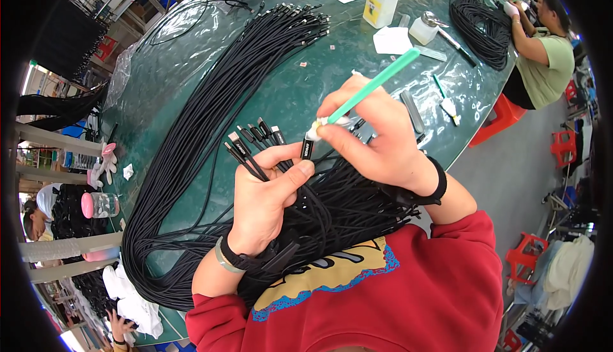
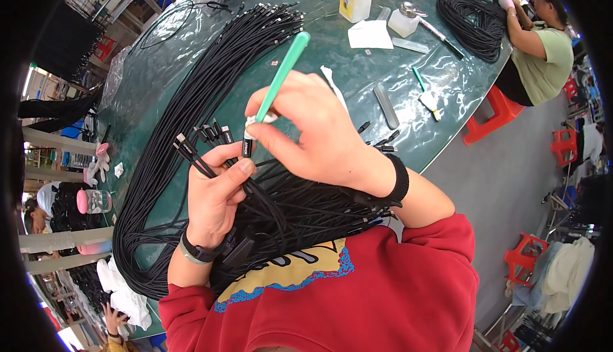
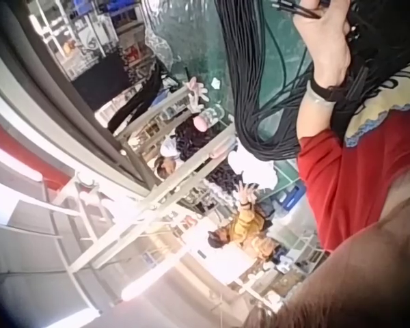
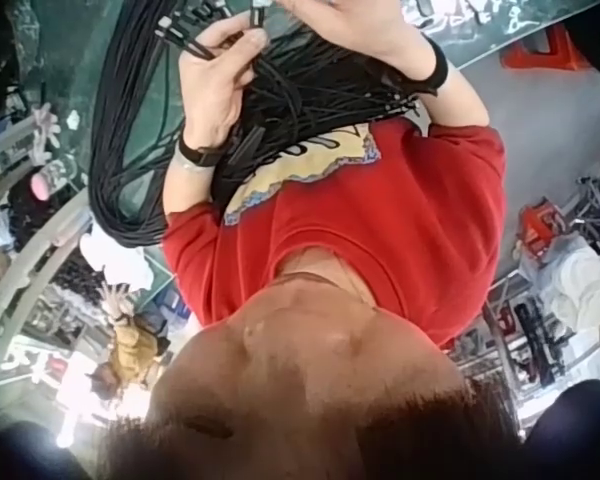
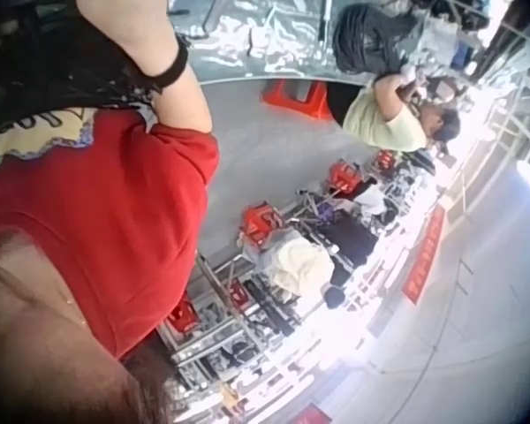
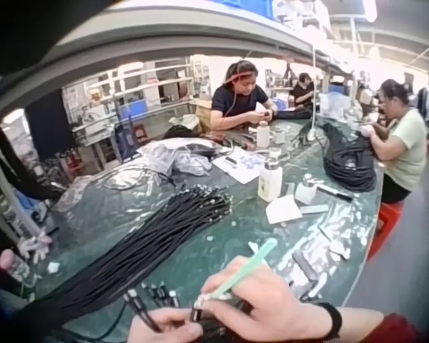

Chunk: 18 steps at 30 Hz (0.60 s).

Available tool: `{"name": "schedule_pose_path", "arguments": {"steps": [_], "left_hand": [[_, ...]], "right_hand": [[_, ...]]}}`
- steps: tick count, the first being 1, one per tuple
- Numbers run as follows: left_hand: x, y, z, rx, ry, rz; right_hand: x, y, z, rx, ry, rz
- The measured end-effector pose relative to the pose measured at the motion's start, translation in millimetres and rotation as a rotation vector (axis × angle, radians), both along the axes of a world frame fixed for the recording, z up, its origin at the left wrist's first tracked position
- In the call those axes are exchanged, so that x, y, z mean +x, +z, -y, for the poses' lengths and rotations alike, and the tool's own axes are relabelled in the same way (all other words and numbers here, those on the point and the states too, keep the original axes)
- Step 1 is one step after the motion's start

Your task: The person wipes the connectors of black cables with a cloth-wrapped stick and a metal tool, then separates the cables into two groups. They then pick up a bundle of cables and resume wiping the connectors with the stick and the tool.

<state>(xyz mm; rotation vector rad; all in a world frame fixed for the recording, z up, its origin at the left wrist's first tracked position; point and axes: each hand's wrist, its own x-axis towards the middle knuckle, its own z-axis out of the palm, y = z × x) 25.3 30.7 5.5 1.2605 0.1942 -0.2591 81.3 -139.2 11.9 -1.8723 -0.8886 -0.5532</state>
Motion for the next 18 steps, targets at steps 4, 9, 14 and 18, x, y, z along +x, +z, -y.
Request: {"name": "schedule_pose_path", "arguments": {"steps": [4,9,14,18], "left_hand": [[-1,-3,-1,0.041,-0.015,0.016],[0,0,3,0.050,0.030,0.006],[2,-3,1,0.044,0.001,0.020],[2,2,-1,0.008,-0.046,-0.006]], "right_hand": [[-7,4,0,-0.009,0.051,0.014],[-2,1,-2,-0.013,0.000,0.007],[-2,1,1,-0.048,0.034,0.027],[3,-2,4,0.023,-0.036,-0.003]]}}
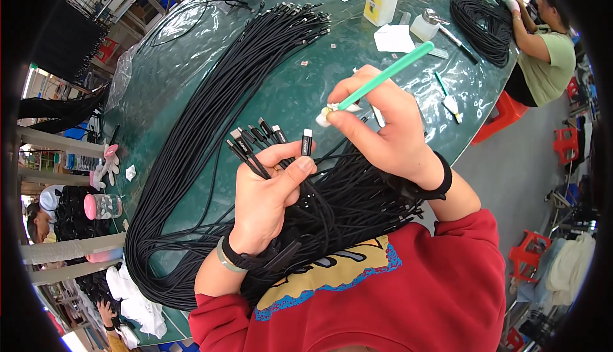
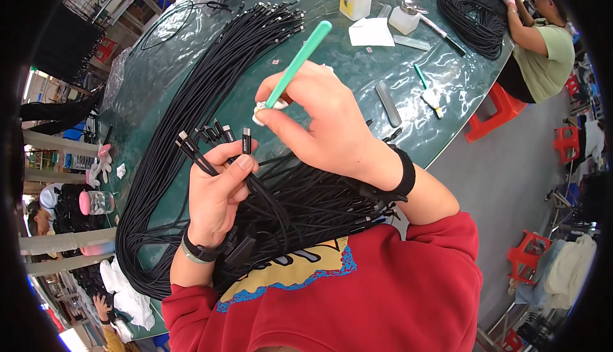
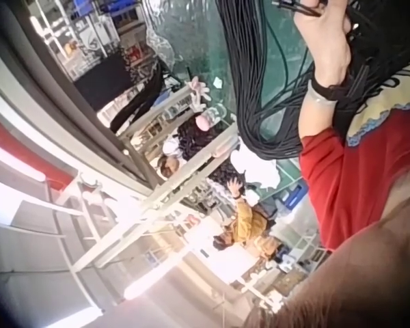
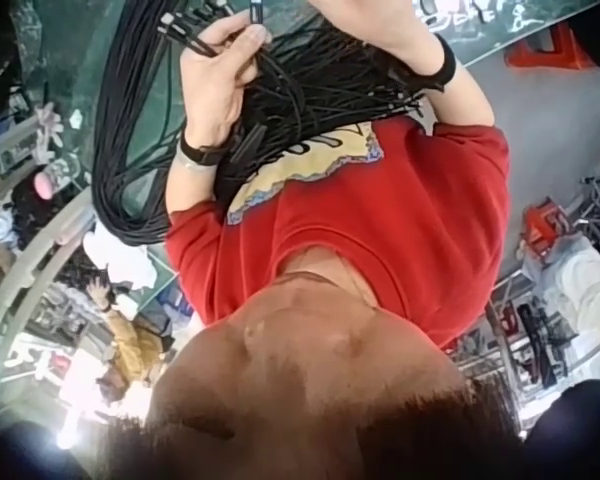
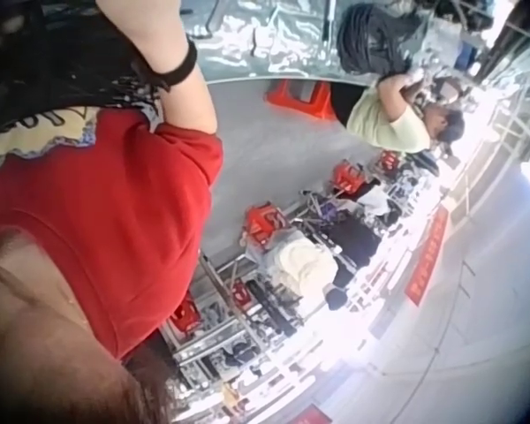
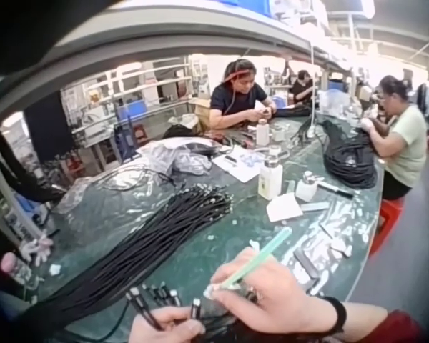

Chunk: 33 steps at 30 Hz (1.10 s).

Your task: The person wipes the connectors of black cables with a cloth-wrapped stick and a metal tool, then separates the cables into two groups. They then pick up a bundle of cables and resume wiping the connectors with the stick and the tool.

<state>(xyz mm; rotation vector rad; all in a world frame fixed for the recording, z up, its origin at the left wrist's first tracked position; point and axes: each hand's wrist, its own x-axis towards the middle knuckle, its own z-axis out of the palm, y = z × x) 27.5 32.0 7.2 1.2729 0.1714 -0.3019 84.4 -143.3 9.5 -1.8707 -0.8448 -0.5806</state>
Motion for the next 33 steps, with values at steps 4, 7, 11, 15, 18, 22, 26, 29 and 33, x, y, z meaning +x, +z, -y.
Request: {"name": "schedule_pose_path", "arguments": {"steps": [4,7,11,15,18,22,26,29,33], "left_hand": [[0.5,-1.6,0.8,-0.052,0.025,-0.024],[1.0,-2.5,-1.3,-0.099,0.026,-0.042],[1.0,-3.9,-2.0,-0.122,0.008,-0.045],[-0.3,-3.6,-0.8,-0.041,0.028,-0.004],[-0.6,-1.9,-0.6,-0.023,0.012,-0.007],[0.0,-2.1,-0.6,-0.014,0.024,-0.015],[-0.4,-3.3,0.3,-0.019,0.043,-0.010],[-0.1,-3.9,-0.5,-0.003,0.028,-0.007],[-0.6,-3.9,-0.7,-0.031,0.023,0.015]], "right_hand": [[-2.2,-3.7,-3.0,0.035,0.093,-0.020],[-3.6,-5.1,-5.9,0.002,0.184,-0.006],[2.9,-3.8,-4.8,0.027,0.082,0.039],[-2.2,-0.4,-6.2,-0.078,0.076,0.075],[-1.3,-1.5,-4.3,-0.053,0.097,0.075],[3.2,1.8,1.6,0.058,0.040,0.055],[-4.9,3.3,-5.2,-0.079,0.126,0.084],[2.4,-2.6,-2.3,-0.052,0.054,0.087],[-2.4,-2.1,-4.3,-0.069,0.086,0.094]]}}
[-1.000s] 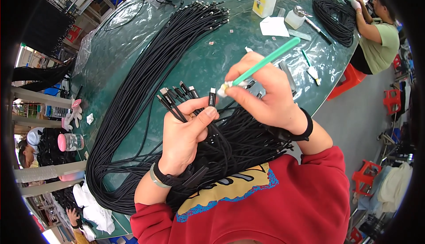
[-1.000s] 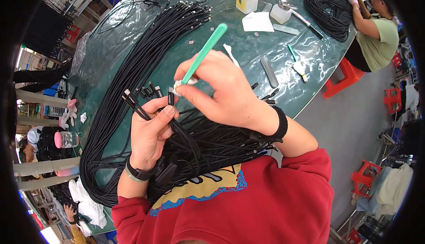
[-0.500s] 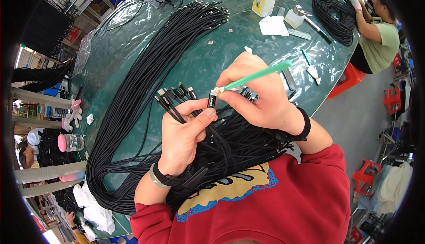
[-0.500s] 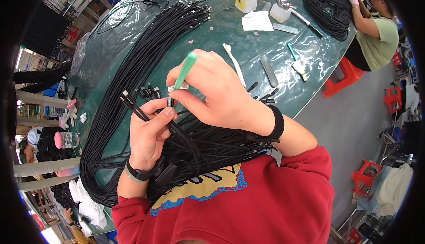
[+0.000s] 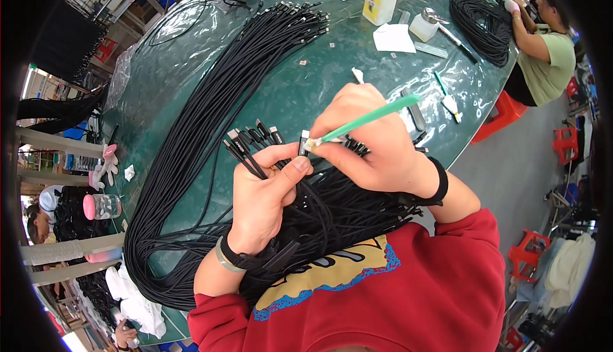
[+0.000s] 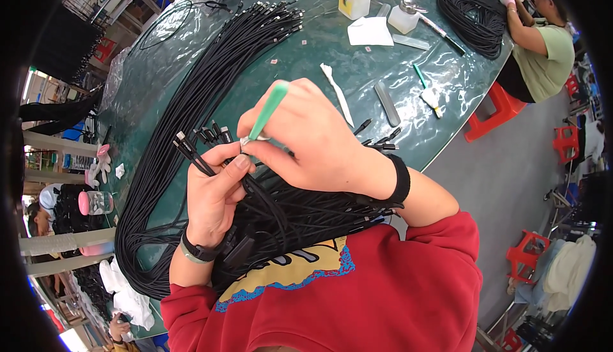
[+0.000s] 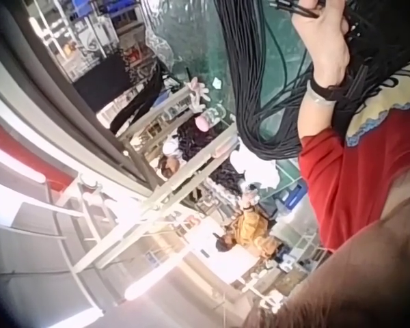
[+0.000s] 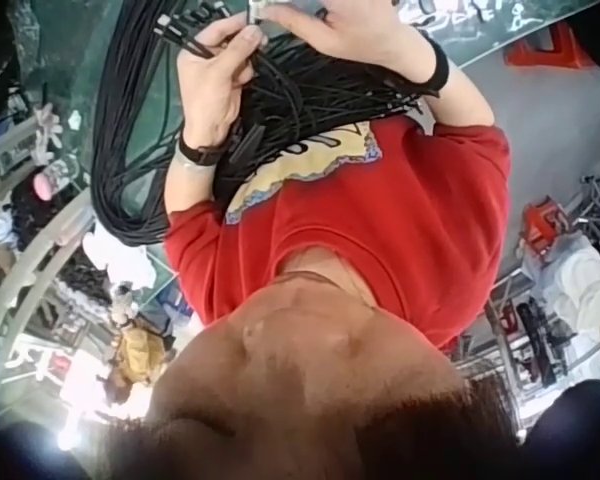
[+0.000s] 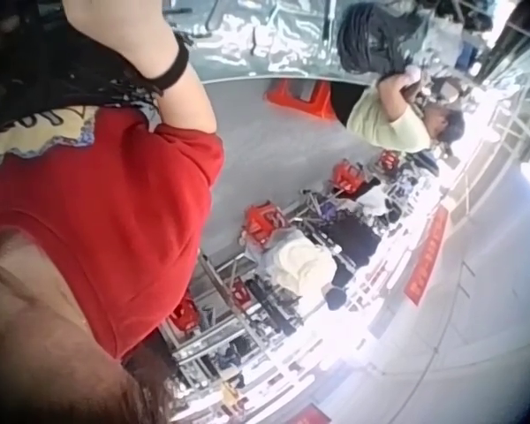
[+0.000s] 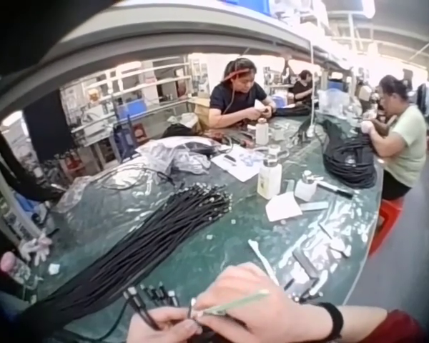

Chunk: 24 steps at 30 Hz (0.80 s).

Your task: The person wipes the connectors of black cables with a cloth-wrapped stick and a metal tool, then separates the cables into two groups. They then pick up a bundle of cables and resume wiping the connectors with the stick and the tool.

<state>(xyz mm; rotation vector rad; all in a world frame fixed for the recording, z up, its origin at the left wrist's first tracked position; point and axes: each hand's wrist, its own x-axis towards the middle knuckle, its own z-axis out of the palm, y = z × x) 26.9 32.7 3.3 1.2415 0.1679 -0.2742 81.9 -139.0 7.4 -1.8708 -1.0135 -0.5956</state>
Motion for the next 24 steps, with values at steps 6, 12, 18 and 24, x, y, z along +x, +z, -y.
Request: {"name": "schedule_pose_path", "arguments": {"steps": [6,12,18,24], "left_hand": [[-1,0,1,0.013,0.006,0.005],[-1,-1,1,0.017,0.002,0.026],[0,0,2,0.041,-0.008,-0.005],[-1,-4,2,0.208,-0.133,0.069]], "right_hand": [[0,1,0,0.001,0.049,-0.003],[2,-1,-2,0.000,-0.012,0.023],[0,0,1,-0.003,0.041,0.003],[9,-3,2,0.049,-0.029,0.006]]}}
